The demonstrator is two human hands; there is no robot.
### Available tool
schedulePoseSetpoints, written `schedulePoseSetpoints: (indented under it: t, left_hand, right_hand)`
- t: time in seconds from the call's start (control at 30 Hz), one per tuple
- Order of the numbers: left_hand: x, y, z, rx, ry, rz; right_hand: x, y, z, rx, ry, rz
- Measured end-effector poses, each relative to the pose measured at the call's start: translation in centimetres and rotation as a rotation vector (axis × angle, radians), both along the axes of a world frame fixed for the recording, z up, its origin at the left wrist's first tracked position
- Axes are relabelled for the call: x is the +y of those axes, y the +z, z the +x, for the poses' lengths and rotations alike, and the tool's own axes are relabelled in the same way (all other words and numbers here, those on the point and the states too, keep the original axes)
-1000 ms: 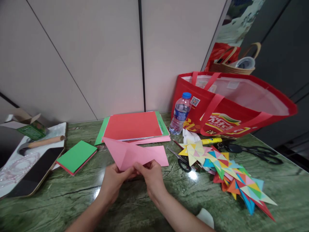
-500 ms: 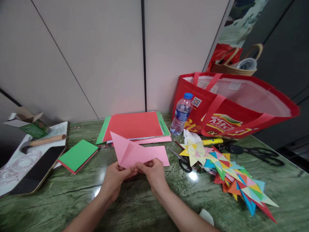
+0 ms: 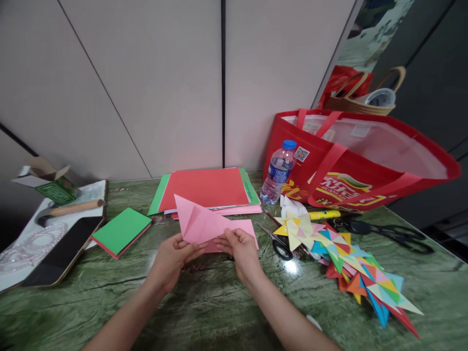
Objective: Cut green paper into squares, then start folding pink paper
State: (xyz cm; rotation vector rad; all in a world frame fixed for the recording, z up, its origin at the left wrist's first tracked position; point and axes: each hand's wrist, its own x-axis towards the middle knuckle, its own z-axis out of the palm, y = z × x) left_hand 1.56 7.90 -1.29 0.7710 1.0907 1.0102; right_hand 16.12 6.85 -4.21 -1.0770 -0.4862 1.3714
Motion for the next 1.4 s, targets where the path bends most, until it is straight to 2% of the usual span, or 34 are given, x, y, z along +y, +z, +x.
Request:
schedulePoseSetpoints:
  t: [0.1, 0.23, 0.33, 0.43, 0.5, 0.6, 0.7, 0.83, 0.93, 1.07, 1.23, 1.4]
  left_hand:
    - [0.6, 0.5, -0.7, 0.01, -0.028, 0.04]
    - [1.6, 0.7, -2.0, 0.078, 0.009, 0.007]
    - [2.3, 0.2, -2.6, 0.129, 0.045, -0.001]
    - [2.8, -0.6, -2.7, 0.076, 0.125, 0.007]
    - [3.2, -1.0, -2.7, -0.005, 0.193, 0.028]
    - [3.9, -1.3, -2.9, -0.083, 0.259, 0.056]
    - [4.6, -1.6, -3.4, -0.101, 0.278, 0.067]
    - [5.1, -2.1, -3.9, -0.078, 0.249, 0.017]
    - [5.5, -2.2, -3.9, -0.077, 0.233, 0.013]
    - [6.1, -2.3, -3.5, -0.103, 0.236, 0.086]
    - [6.1, -2.2, -3.3, -0.013, 0.134, 0.106]
    - [5.6, -1.2, -3.1, 0.054, 0.04, 0.185]
  right_hand:
    - [0.1, -0.3, 0.2, -0.043, -0.014, 0.004]
    - [0.4, -0.6, 0.5, -0.085, -0.027, 0.009]
    - [0.6, -0.6, 0.6, -0.092, -0.037, 0.07]
    - [0.6, -0.8, 0.7, -0.176, -0.02, 0.141]
    - [0.5, -1.2, 0.7, -0.37, 0.022, 0.2]
    - [0.0, -1.8, 0.4, -0.877, 0.141, 0.329]
    - [-0.7, -2.2, -0.2, -1.335, 0.296, 0.382]
    - [-1.1, -2.0, -0.7, -1.629, 0.455, 0.371]
    - [-1.2, -1.5, -0.7, -1.705, 0.49, 0.357]
    - [-1.2, -1.1, -0.7, -1.731, 0.486, 0.348]
    - [-1.2, -0.9, -0.4, -1.738, 0.472, 0.356]
    - [-0.7, -1.1, 0.4, -1.743, 0.497, 0.394]
